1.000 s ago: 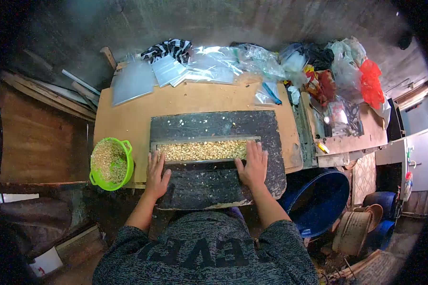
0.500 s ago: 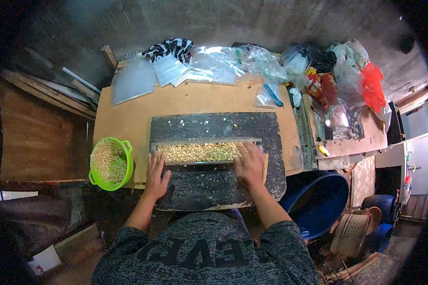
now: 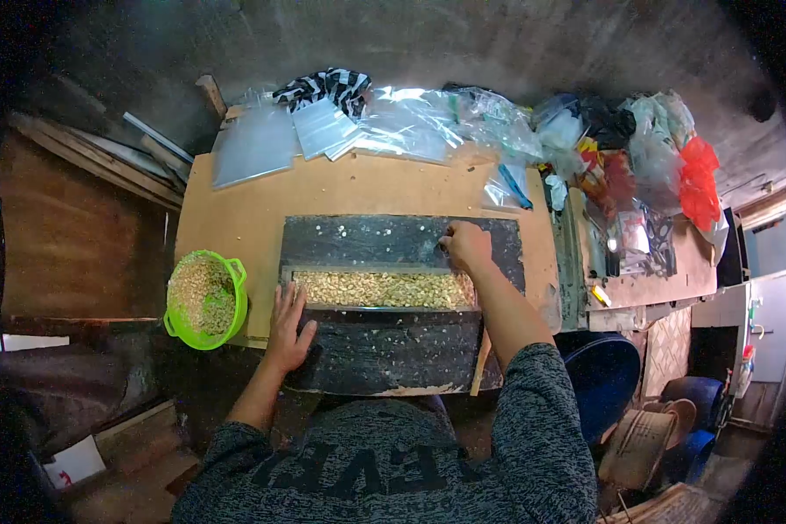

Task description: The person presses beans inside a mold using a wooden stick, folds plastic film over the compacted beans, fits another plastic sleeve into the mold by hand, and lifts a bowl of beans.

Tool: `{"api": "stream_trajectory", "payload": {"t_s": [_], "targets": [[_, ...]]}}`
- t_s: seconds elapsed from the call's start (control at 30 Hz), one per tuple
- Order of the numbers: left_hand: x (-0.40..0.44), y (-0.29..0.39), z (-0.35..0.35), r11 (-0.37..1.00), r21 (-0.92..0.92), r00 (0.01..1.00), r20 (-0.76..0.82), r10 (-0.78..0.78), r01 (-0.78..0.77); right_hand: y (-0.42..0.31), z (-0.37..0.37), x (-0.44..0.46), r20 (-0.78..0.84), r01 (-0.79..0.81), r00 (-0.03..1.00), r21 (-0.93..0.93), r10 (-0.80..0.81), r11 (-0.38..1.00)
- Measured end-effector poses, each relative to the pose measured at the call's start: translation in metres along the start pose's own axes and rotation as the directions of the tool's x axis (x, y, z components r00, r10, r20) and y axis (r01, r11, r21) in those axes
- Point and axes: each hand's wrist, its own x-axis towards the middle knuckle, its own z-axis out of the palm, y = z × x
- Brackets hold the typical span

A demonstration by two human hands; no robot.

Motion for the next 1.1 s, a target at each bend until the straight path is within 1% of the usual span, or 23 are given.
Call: {"api": "stream_trajectory", "payload": {"t_s": [0.07,0.1,0.17,0.2,0.27,0.4,0.5,0.57,0.7,0.77,0.8,0.87,0.9,0.97,1.0,1.07,1.1], "targets": [[0.0,0.0,0.0,1.0,0.002,1.0,-0.003,0.002,-0.002,-0.005,0.004,0.007,0.038,0.01,0.999,-0.074,-0.007,0.997],[0.001,0.001,-0.001,1.0,0.001,1.0,-0.006,0.005,-0.005,-0.008,0.005,0.009,0.043,0.014,0.999,-0.072,-0.011,0.997],[0.001,0.002,-0.001,1.0,0.0,1.0,-0.006,0.002,-0.002,-0.01,0.005,0.014,0.067,0.022,0.998,-0.161,-0.011,0.987],[0.001,0.003,-0.001,1.0,0.001,1.0,-0.007,-0.001,0.001,-0.01,0.008,0.017,0.072,0.023,0.997,-0.161,-0.012,0.987],[0.0,0.003,0.0,1.0,0.0,1.0,-0.007,-0.006,0.006,-0.008,0.016,0.023,0.063,0.032,0.998,-0.25,-0.017,0.968],[0.001,0.003,0.001,1.0,-0.001,1.0,-0.019,-0.005,0.005,-0.009,0.017,0.024,0.101,0.058,0.994,-0.224,-0.036,0.973],[0.001,0.002,0.002,1.0,0.003,1.0,-0.022,0.001,-0.001,-0.015,0.012,0.019,0.1,0.079,0.993,-0.244,-0.056,0.967],[0.0,0.001,0.002,1.0,0.01,1.0,-0.019,0.003,-0.003,-0.016,0.011,0.019,0.127,0.09,0.99,-0.247,-0.06,0.965],[0.002,0.003,0.0,1.0,0.008,1.0,-0.009,-0.001,0.001,-0.017,0.007,0.016,0.128,0.101,0.989,-0.199,-0.077,0.975],[0.002,0.003,-0.001,1.0,0.004,1.0,-0.006,-0.004,0.004,-0.018,0.005,0.011,0.068,0.052,0.997,-0.124,-0.043,0.991],[0.002,0.003,-0.001,1.0,0.003,1.0,-0.006,-0.004,0.004,-0.019,0.003,0.009,0.067,0.053,0.997,-0.125,-0.045,0.991],[0.001,0.004,0.0,1.0,-0.002,1.0,-0.008,-0.005,0.005,-0.018,-0.003,0.005,-0.006,0.072,0.997,-0.051,-0.073,0.996],[0.001,0.004,0.0,1.0,0.01,1.0,-0.001,-0.008,0.008,-0.012,-0.001,0.007,-0.006,0.072,0.997,-0.053,-0.073,0.996],[0.002,0.003,0.0,1.0,0.02,1.0,0.002,-0.007,0.007,0.004,0.004,0.016,0.016,0.035,0.999,0.01,-0.035,0.999],[0.002,0.002,0.0,1.0,0.014,1.0,-0.005,0.001,-0.001,0.009,0.003,0.018,0.012,0.036,0.999,0.008,-0.036,0.999],[0.002,0.001,0.001,1.0,0.006,1.0,-0.012,0.008,-0.008,0.017,0.003,0.017,-0.016,0.014,1.0,0.089,-0.012,0.996],[0.002,0.001,0.001,1.0,0.002,1.0,-0.011,0.01,-0.01,0.019,0.004,0.017,-0.015,0.016,1.0,0.087,-0.014,0.996]]}}
